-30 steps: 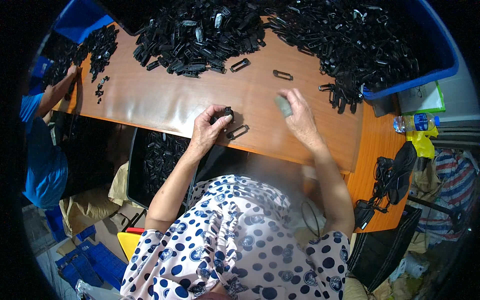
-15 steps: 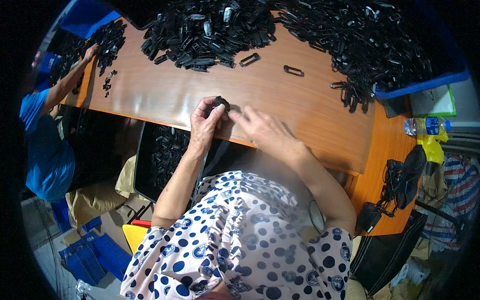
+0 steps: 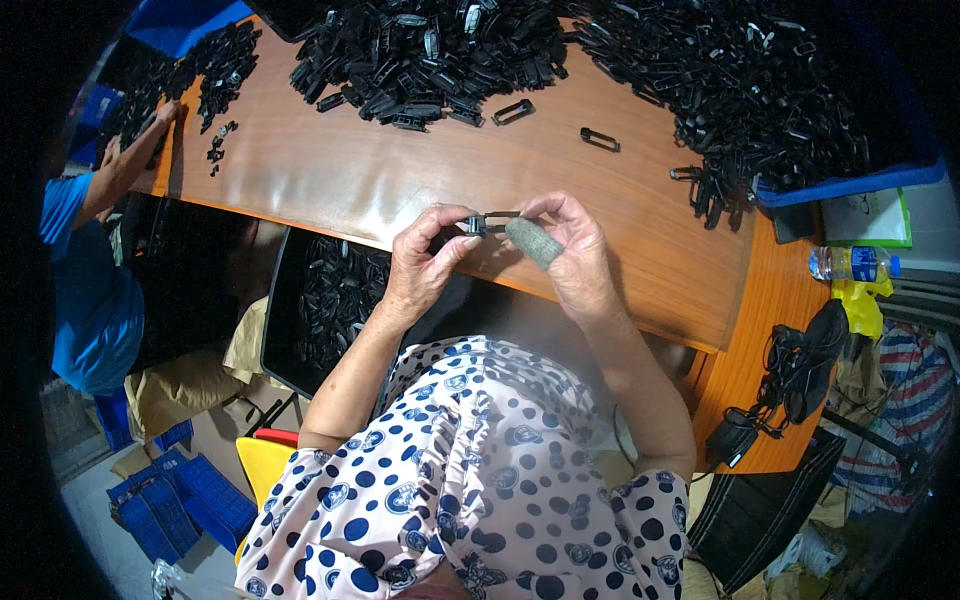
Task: The person repeatedly picks up small plastic pieces from piles on the table, fits them together by hand to assemble components, and sets them down.
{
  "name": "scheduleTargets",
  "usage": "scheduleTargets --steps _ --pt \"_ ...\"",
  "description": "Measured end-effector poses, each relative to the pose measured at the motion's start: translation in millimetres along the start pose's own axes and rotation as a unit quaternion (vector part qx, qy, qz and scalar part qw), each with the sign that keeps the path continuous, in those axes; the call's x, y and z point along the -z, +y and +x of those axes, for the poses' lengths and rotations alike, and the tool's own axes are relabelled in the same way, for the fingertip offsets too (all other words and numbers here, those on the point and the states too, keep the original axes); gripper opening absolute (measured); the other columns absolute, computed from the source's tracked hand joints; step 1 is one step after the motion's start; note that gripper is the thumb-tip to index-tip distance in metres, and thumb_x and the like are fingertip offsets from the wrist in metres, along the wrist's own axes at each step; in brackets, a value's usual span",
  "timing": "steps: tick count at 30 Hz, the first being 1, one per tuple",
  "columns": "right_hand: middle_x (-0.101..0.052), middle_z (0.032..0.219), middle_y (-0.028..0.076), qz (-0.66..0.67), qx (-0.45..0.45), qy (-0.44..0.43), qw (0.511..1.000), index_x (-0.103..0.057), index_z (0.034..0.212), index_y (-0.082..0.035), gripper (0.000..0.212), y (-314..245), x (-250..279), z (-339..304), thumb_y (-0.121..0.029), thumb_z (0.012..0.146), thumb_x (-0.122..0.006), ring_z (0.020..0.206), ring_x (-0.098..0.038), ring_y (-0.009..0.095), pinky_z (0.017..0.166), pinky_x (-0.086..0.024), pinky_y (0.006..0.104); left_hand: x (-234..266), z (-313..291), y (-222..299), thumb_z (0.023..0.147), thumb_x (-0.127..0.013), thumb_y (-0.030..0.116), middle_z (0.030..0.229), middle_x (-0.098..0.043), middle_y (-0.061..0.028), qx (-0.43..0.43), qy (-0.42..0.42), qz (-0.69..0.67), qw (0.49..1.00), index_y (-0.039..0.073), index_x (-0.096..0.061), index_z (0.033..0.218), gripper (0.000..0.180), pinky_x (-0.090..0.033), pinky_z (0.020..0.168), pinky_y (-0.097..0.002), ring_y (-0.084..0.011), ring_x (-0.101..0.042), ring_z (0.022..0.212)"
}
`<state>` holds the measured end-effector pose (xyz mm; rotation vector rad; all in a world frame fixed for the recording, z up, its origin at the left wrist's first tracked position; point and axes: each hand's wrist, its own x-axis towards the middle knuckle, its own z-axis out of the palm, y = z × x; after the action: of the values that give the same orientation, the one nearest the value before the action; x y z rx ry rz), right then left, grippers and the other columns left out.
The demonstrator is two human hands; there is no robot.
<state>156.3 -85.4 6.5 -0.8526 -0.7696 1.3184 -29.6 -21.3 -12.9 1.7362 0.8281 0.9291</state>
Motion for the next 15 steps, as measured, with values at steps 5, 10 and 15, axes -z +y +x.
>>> scheduleTargets --steps 5,10,15 --pt "-0.061 0.100 0.007 -0.018 -0.027 0.006 0.999 -0.056 0.104 -0.003 0.023 1.7 3.0 -8.0 -0.007 0.086 -0.069 0.090 -0.063 0.016 0.082 -0.052 0.0285 -0.3 -2.7 7.4 0.084 -0.070 0.010 0.094 -0.064 -0.0074 -0.004 -0.017 0.009 1.000 0.001 -0.063 0.102 0.022 -0.048 0.079 -0.0282 -0.0169 -0.060 0.088" --pt "-0.061 0.099 0.007 -0.094 -0.114 0.021 0.989 -0.056 0.106 -0.002 0.024 -14.3 -1.6 -12.6 -0.009 0.087 -0.068 0.088 -0.062 0.015 0.079 -0.052 0.0275 4.2 -7.7 12.8 0.082 -0.070 0.007 0.091 -0.064 -0.0097 -0.057 -0.038 0.098 0.993 0.000 -0.063 0.099 0.019 -0.050 0.071 -0.0297 -0.0203 -0.062 0.081" --pt "-0.062 0.095 0.008 -0.124 -0.214 -0.021 0.969 -0.056 0.108 -0.001 0.028 -13.9 4.5 -9.1 -0.008 0.085 -0.069 0.084 -0.061 0.013 0.068 -0.049 0.0229 8.9 -16.7 10.9 0.081 -0.070 0.006 0.088 -0.064 -0.0102 -0.102 -0.035 0.107 0.988 0.000 -0.063 0.096 0.018 -0.051 0.066 -0.0309 -0.0224 -0.062 0.076"
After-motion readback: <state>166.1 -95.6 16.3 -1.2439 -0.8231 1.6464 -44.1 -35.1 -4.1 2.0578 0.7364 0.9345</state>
